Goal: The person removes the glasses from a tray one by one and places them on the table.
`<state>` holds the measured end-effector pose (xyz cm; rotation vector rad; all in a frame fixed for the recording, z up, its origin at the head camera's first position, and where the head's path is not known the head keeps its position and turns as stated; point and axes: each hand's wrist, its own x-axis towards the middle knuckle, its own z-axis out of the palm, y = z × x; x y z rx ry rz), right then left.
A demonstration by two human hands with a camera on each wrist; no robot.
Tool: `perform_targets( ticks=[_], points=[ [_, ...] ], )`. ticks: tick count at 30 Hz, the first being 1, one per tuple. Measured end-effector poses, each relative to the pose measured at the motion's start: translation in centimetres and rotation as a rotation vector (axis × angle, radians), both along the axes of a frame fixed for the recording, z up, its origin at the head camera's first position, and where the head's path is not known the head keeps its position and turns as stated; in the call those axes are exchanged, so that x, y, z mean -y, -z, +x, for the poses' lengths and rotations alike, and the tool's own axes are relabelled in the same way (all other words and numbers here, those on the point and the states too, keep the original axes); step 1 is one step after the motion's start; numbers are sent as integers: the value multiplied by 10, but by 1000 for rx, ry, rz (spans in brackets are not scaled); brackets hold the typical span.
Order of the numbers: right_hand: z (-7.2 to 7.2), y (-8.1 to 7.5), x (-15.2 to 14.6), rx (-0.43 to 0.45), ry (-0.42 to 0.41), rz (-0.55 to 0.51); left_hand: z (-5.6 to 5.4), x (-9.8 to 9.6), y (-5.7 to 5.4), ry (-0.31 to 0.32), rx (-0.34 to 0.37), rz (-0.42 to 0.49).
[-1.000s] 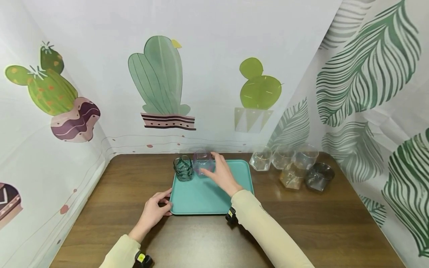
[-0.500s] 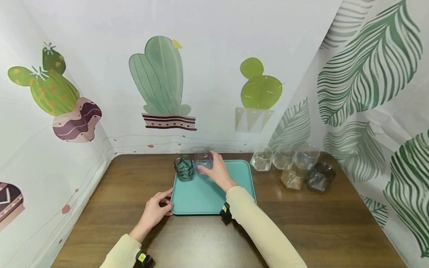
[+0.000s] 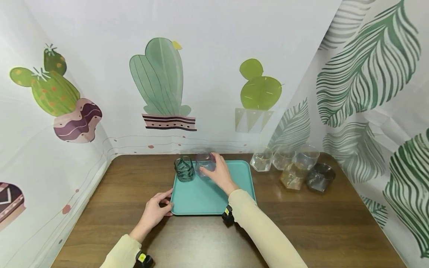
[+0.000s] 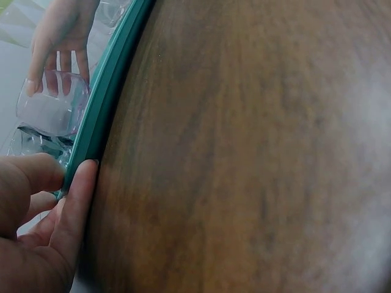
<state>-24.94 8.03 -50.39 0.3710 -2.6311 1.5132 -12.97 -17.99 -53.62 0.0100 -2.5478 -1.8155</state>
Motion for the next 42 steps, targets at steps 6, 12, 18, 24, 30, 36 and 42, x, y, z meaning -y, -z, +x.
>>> perform_targets(
  ticks=[6,12,18,24,30,36,42],
  points=[
    [6,2,-9,-31,-6,-1,0,0,1,-3,5,-6],
    [13,4,-21,-41,-14,-39,-1,0,1,-5,11,-9],
    [24,2,-33,-39,-6,-61,0,0,1,-7,16,-20],
    [35,-5,-43,-29,4,-92,0,0,1,-7,22,-19],
    [45,-11,-53,-29,31,-82,-1,0,2,-14,14,-15],
    [54,-14,-64,-17,68,-77,-1,-1,2,-5,14,-12],
    [63,-19,-81,-20,92,-49,0,-1,2,-5,15,-14]
  ],
)
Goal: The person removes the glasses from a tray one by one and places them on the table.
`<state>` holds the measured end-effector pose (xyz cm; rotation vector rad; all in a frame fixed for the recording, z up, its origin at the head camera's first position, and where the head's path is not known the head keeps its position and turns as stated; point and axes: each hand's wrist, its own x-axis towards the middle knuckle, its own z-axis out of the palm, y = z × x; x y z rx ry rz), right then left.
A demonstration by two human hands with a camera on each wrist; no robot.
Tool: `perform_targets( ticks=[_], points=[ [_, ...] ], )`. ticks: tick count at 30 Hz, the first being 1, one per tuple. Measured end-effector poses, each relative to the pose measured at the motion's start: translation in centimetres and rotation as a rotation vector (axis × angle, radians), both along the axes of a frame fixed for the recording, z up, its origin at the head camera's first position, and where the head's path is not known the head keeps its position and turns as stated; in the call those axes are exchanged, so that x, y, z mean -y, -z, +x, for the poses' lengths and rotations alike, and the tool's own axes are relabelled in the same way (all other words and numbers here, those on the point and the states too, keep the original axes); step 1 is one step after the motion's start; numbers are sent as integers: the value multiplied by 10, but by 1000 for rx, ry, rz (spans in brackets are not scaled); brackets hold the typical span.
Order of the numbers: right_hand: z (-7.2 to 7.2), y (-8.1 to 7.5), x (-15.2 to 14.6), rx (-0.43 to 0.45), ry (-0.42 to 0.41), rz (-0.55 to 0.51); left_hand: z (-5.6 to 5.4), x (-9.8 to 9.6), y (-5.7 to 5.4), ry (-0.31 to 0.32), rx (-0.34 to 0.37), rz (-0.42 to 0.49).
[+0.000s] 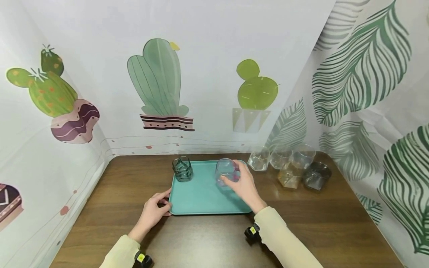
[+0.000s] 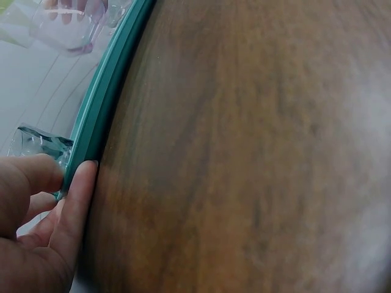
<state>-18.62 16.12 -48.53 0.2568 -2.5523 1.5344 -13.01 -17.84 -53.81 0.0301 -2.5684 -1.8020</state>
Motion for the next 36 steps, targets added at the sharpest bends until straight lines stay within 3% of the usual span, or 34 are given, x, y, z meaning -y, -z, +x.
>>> perform_targets(
  ticks=[18,36],
  points=[
    [21,1,-64,-45,125,69,0,0,-1,-3,-3,-5],
    [23,8,-96,-71,254,121,1,0,-2,-2,-8,7]
  ],
)
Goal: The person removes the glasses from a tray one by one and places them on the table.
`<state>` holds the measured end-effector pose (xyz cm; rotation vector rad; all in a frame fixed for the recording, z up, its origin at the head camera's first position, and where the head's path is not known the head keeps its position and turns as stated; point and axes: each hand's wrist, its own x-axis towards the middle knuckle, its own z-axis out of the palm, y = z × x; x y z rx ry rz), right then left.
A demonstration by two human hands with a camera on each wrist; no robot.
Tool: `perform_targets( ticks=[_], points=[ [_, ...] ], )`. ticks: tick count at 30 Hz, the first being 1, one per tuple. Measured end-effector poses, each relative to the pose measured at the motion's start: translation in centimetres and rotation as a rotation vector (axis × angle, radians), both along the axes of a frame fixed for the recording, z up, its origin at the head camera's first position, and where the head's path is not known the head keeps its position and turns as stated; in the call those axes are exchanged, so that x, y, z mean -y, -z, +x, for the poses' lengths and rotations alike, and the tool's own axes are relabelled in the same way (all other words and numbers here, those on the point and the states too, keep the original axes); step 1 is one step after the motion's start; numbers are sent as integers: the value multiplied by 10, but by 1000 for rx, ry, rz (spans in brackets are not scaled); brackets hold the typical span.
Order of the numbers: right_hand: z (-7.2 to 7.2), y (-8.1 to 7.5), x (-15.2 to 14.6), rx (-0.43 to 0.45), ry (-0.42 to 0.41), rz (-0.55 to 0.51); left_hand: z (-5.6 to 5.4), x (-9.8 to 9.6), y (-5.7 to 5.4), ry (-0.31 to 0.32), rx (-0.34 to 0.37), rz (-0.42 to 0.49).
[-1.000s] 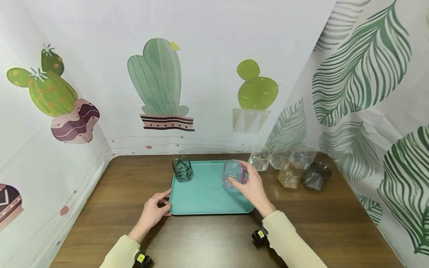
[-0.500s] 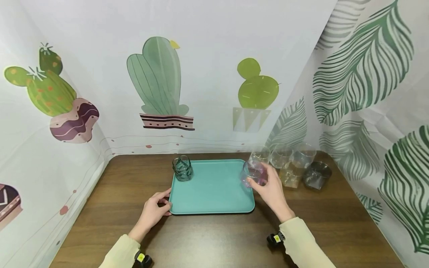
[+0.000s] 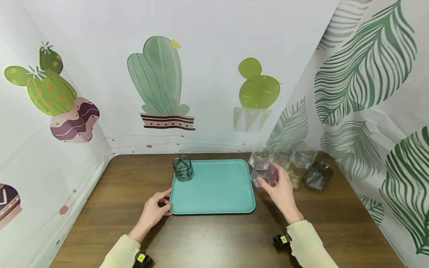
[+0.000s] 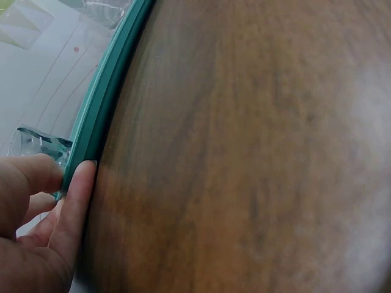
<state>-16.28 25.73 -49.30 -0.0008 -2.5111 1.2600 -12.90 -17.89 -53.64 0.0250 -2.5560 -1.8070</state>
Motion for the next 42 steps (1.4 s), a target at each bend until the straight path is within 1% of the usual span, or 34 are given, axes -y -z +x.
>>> perform_targets(
  ticks=[8,14,19,25,33,37,42],
  points=[
    [0,8,-1,-12,29,-4,-1,1,1,-2,4,-2],
    [-1,13,-1,20,50,4,0,0,0,5,4,16],
    [-2,14,-4,49,53,-11,1,-1,-2,5,6,18],
    [-4,16,-5,52,54,-27,0,-1,-2,2,9,12],
    [-2,12,-6,63,57,3,1,-1,-2,-3,10,2],
    [0,9,-5,39,69,40,0,-1,-1,-2,6,3],
    [4,5,-4,-37,112,68,0,-1,-1,-3,7,-1]
  ],
)
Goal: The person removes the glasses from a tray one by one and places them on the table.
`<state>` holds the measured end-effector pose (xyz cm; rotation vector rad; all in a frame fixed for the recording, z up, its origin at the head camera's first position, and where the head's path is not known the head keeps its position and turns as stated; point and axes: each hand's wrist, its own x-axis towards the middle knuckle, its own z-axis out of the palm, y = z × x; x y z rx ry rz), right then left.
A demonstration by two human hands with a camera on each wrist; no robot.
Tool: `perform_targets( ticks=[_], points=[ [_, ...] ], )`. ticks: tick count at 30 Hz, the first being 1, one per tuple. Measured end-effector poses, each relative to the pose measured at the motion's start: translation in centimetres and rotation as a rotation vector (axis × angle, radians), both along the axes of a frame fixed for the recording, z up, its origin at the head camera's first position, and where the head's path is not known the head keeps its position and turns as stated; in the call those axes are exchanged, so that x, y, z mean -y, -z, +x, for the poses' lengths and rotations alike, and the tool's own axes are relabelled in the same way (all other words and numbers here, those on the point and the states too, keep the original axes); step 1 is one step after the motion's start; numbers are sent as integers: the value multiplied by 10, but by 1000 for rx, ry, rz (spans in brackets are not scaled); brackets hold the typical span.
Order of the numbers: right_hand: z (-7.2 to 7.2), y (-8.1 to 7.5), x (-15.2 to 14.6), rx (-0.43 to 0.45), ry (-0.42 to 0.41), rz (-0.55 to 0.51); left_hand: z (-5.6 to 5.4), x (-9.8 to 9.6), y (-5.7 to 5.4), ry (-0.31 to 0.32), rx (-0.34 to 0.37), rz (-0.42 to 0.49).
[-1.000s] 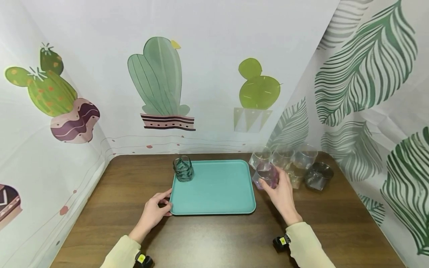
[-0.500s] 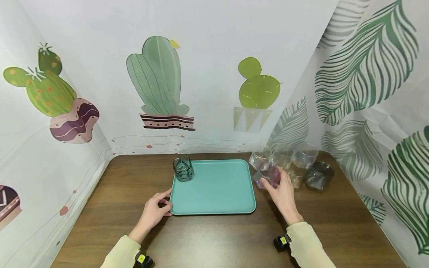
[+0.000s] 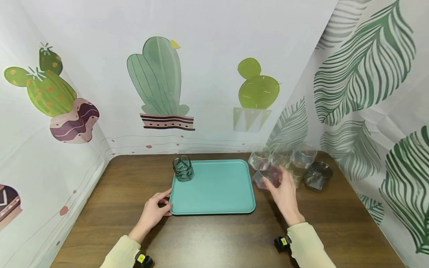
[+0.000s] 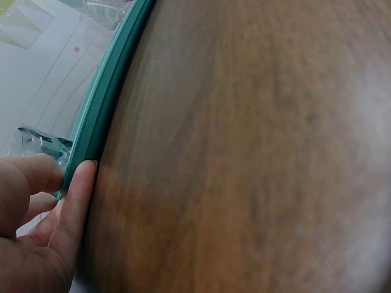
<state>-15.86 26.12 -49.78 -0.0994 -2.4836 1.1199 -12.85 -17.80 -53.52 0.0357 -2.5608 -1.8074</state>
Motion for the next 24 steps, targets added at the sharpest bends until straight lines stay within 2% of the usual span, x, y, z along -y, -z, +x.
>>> perform_targets(
  ticks=[10,18,24],
  points=[
    [10,-10,7,-216,88,15,0,1,1,6,0,-15],
    [9,-23,34,-329,19,-8,-1,3,2,7,-18,-18],
    [4,-28,64,-330,-63,-21,-1,2,2,7,-13,-8]
  ],
)
